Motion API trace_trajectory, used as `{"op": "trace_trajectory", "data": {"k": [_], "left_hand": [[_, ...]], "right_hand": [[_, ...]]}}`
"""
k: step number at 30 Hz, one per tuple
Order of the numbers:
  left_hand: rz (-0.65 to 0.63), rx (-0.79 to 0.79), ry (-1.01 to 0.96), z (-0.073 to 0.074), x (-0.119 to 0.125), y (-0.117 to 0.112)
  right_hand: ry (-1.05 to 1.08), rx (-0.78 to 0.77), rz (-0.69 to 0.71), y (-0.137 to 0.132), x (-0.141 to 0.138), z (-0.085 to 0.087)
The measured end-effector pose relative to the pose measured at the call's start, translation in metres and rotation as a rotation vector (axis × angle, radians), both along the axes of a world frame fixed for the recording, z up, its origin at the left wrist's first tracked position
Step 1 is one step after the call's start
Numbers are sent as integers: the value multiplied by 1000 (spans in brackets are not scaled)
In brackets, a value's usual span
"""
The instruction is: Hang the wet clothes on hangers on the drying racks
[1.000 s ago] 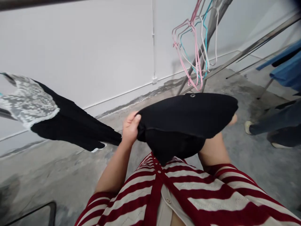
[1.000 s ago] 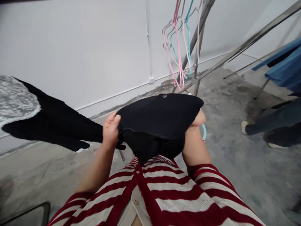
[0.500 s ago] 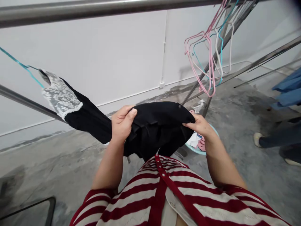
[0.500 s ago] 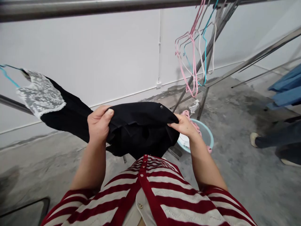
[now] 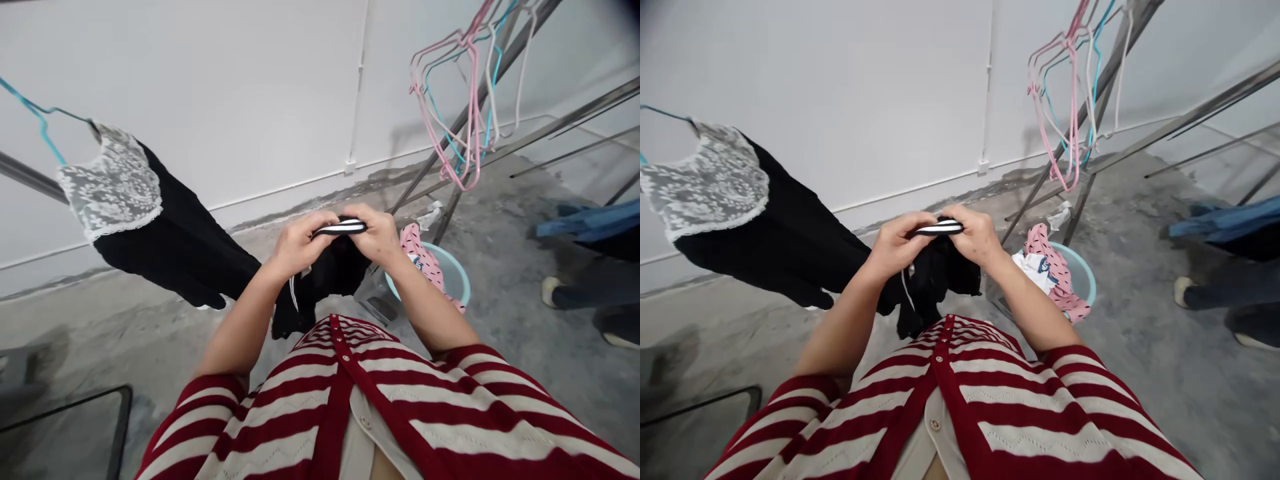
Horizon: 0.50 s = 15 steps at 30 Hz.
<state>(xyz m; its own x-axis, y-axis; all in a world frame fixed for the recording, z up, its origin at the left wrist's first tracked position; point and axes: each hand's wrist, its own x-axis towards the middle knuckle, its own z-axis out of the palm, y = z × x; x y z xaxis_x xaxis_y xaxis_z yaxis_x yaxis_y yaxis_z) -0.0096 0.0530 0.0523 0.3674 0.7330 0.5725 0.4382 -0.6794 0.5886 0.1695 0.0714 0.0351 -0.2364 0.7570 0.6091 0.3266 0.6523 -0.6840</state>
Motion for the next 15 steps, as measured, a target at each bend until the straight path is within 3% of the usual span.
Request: {"op": "trace_trajectory", "data": {"k": [4, 10, 12, 15], "left_hand": [[159, -139, -142, -46, -19, -2], [510, -290, -45, -138, -15, -16], [544, -372, -32, -157, -4, -20], [575, -465, -46, -171, 15, -20]], "right_hand": [[25, 161, -35, 4, -9, 22], [33, 91, -85, 1, -20, 28], [58, 67, -117, -1, -19, 30], [97, 88, -208, -5, -13, 31]]}}
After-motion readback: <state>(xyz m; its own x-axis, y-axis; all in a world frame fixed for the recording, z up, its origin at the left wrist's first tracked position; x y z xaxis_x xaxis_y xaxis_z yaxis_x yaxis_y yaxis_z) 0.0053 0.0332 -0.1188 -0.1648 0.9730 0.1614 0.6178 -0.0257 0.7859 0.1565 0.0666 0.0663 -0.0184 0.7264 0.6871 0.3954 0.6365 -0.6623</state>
